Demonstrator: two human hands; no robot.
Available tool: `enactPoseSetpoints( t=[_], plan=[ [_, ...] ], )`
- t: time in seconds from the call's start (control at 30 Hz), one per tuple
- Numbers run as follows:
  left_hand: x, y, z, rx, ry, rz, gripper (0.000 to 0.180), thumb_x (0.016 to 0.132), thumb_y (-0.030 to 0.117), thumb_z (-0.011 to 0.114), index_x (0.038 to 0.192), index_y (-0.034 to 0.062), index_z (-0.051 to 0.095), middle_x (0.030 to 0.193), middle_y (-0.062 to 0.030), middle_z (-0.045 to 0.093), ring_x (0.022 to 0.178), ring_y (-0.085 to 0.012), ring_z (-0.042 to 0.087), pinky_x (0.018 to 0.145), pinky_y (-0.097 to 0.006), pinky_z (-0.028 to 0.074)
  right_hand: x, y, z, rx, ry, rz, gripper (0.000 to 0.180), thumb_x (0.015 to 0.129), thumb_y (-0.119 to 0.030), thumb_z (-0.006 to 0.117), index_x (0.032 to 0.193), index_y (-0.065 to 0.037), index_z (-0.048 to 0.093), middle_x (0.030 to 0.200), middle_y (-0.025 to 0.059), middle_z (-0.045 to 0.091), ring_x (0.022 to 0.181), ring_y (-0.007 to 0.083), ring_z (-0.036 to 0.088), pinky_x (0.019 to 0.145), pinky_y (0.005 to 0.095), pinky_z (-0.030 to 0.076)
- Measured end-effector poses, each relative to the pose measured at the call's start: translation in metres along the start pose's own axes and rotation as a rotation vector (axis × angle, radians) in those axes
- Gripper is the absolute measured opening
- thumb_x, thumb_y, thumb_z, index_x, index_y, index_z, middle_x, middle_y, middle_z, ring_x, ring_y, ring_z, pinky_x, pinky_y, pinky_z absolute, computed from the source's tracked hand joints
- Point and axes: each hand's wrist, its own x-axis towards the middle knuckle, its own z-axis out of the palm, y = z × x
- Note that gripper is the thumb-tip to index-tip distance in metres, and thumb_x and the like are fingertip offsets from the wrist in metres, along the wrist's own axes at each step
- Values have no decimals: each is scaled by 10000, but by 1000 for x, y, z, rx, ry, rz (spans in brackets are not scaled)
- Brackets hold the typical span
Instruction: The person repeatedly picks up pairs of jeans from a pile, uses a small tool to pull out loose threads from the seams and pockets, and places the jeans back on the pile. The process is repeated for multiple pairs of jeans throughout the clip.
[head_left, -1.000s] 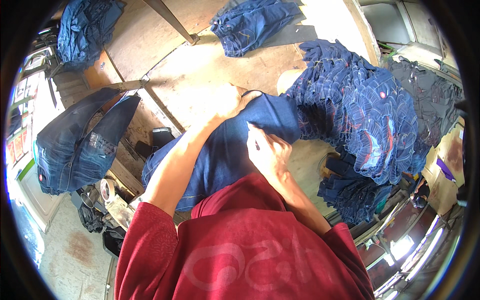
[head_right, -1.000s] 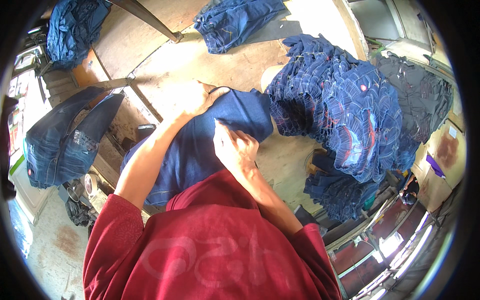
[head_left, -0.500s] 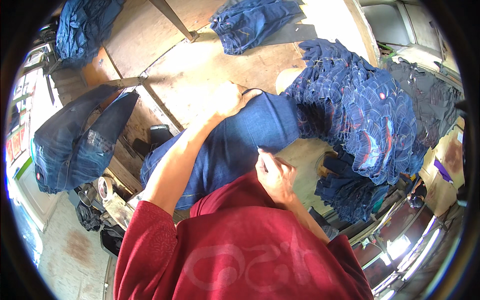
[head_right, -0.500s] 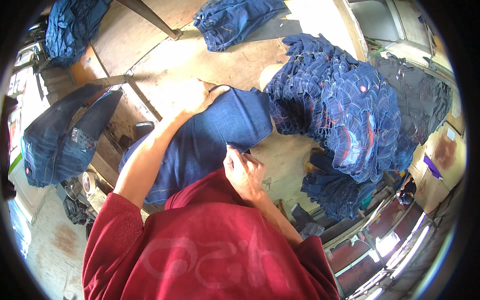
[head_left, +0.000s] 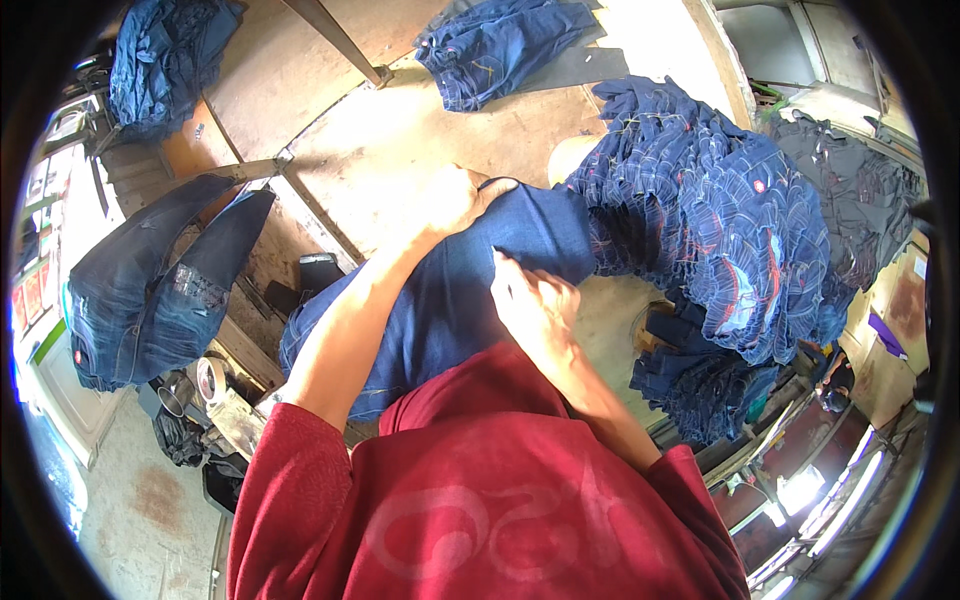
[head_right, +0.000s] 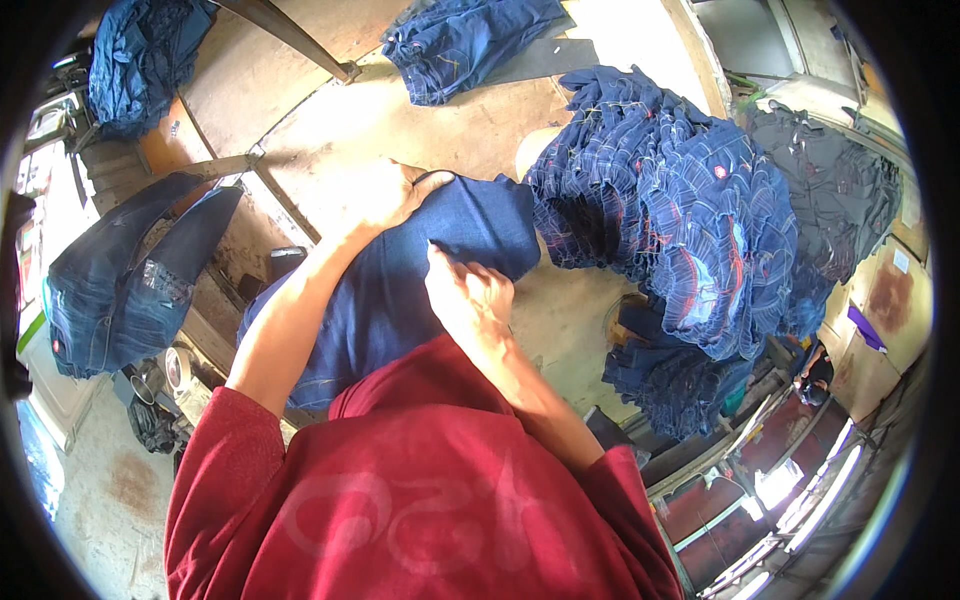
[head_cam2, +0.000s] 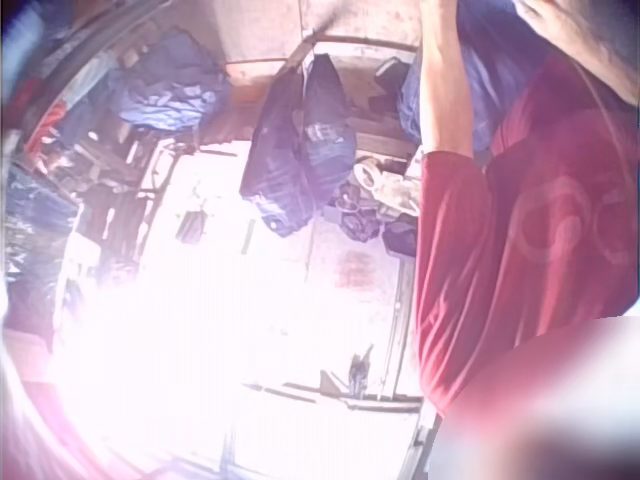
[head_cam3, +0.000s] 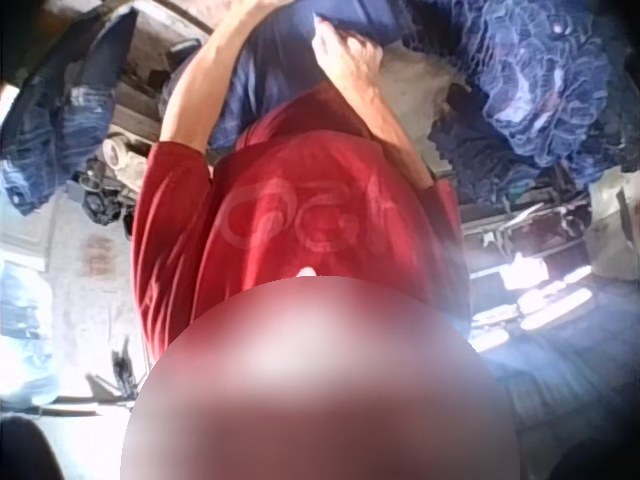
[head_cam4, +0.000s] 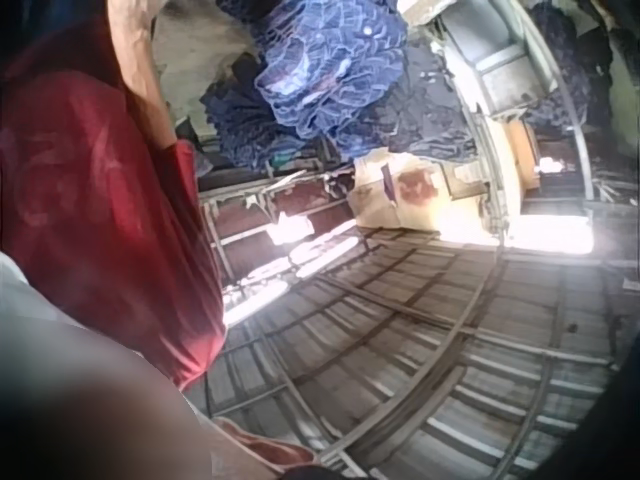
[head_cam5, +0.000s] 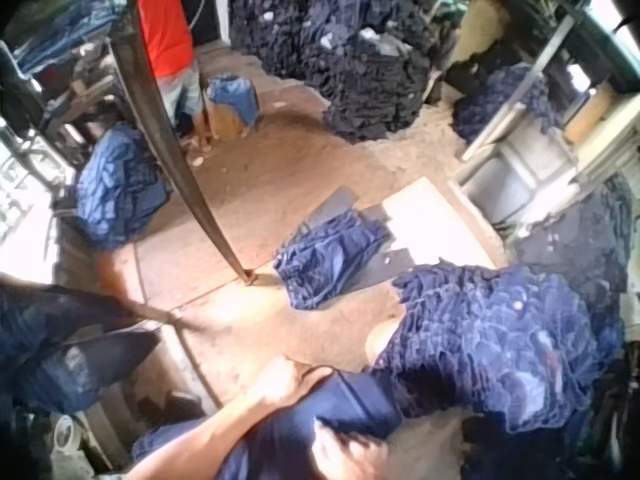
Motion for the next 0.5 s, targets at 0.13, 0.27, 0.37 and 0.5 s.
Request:
enactPoseSetpoints(
  t=[0.13, 0.27, 0.37, 0.5],
  plan=[
    [2, -2, 1, -27, 27, 47, 685, 1027, 593, 708, 694, -3, 761, 601, -221, 671, 546, -406, 689, 570, -484, 561, -20, 0, -18, 28, 22, 4, 227, 916, -144, 785, 1140, -145, 820, 835, 6, 807, 605, 183, 722, 564, 329, 595],
    [0, 0, -2, -26, 13, 10, 687, 1028, 601, 700, 697, 3, 766, 607, -220, 675, 545, -400, 689, 564, -482, 557, -12, 3, -1, 160, 65, 62, 207, 934, -130, 780, 1139, -135, 812, 792, 6, 784, 569, 178, 697, 524, 315, 572],
    [0, 2, -6, 18, -18, -9, 698, 1030, 613, 690, 696, 5, 771, 608, -222, 675, 554, -400, 695, 569, -481, 559, 0, 5, 11, 81, 88, 39, 177, 936, -95, 779, 1105, -138, 813, 829, 10, 788, 561, 153, 691, 515, 326, 551],
    [1, 4, -6, 45, -35, -27, 710, 1034, 612, 686, 682, 1, 769, 608, -224, 677, 571, -402, 706, 580, -484, 566, 5, 4, 7, -2, 63, -2, 83, 942, -113, 780, 1013, -149, 803, 702, 15, 746, 497, 164, 659, 479, 339, 533]
  ],
)
